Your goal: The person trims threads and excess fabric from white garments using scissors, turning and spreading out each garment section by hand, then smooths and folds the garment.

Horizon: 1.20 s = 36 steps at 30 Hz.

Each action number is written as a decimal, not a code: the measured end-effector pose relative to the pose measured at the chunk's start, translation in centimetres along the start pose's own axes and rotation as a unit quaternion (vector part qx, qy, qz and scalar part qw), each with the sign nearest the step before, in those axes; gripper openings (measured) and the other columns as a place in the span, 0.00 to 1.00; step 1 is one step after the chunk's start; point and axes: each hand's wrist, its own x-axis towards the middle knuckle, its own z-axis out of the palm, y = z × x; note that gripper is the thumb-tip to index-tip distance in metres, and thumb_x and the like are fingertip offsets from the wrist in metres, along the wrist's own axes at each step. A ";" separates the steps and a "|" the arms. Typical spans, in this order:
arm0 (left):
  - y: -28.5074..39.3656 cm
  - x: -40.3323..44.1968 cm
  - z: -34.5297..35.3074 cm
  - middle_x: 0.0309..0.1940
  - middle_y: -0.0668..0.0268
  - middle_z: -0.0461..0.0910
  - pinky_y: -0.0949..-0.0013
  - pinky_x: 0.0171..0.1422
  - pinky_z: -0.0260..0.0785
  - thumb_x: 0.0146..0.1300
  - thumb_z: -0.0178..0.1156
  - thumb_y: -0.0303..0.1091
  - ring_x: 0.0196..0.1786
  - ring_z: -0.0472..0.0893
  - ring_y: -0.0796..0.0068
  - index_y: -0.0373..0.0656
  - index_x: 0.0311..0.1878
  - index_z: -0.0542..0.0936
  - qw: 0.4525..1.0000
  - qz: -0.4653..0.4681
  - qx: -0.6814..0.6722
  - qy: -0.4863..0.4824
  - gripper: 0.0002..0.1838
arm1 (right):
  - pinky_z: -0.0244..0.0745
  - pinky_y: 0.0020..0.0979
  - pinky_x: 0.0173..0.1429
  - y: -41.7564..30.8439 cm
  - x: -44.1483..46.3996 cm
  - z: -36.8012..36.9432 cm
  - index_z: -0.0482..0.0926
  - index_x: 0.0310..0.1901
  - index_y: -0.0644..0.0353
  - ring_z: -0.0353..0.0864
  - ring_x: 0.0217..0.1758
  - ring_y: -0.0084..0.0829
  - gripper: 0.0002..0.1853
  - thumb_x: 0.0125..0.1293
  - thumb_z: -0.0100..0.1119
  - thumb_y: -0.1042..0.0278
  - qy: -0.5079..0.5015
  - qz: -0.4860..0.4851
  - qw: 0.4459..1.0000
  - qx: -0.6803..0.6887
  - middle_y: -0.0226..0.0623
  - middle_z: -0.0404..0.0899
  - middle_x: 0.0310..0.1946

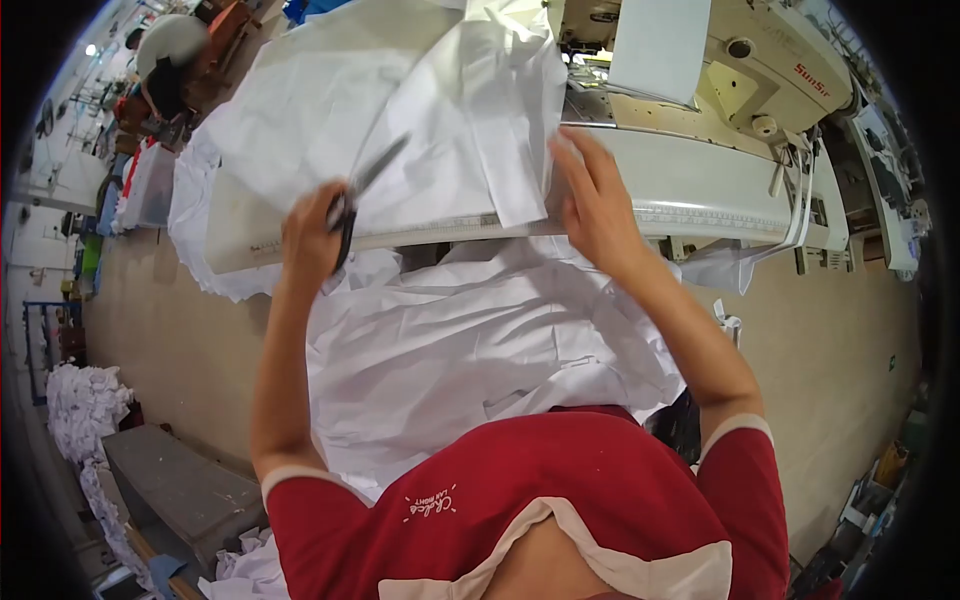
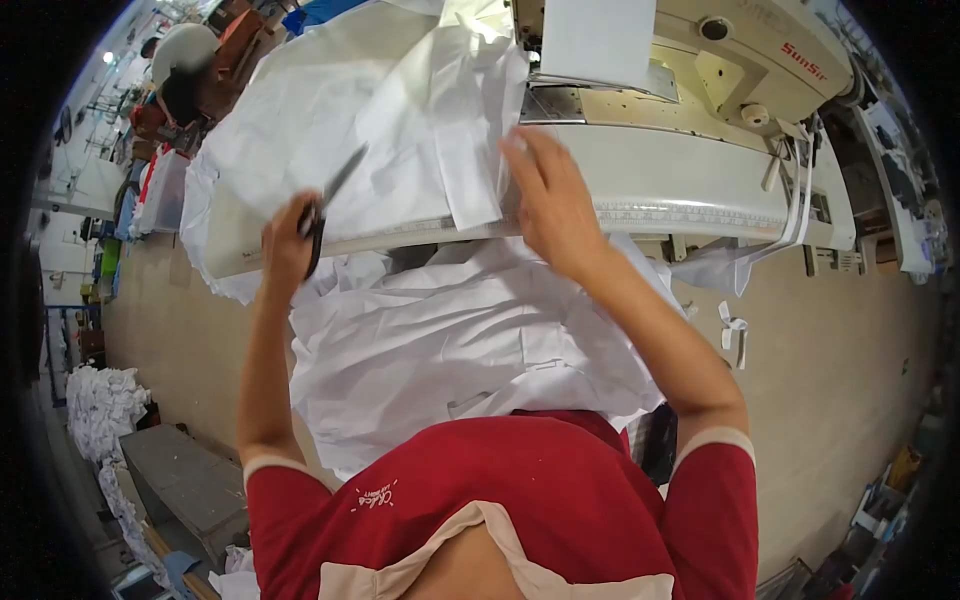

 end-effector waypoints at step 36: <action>8.9 1.8 -0.8 0.38 0.51 0.76 0.58 0.47 0.65 0.49 0.54 0.25 0.41 0.74 0.51 0.38 0.56 0.71 0.845 0.087 -0.131 -0.512 0.26 | 0.68 0.20 0.28 -2.9 -8.3 0.1 0.80 0.36 0.65 0.71 0.26 0.15 0.15 0.58 0.67 0.60 -0.197 0.508 0.683 0.487 0.31 0.78 0.29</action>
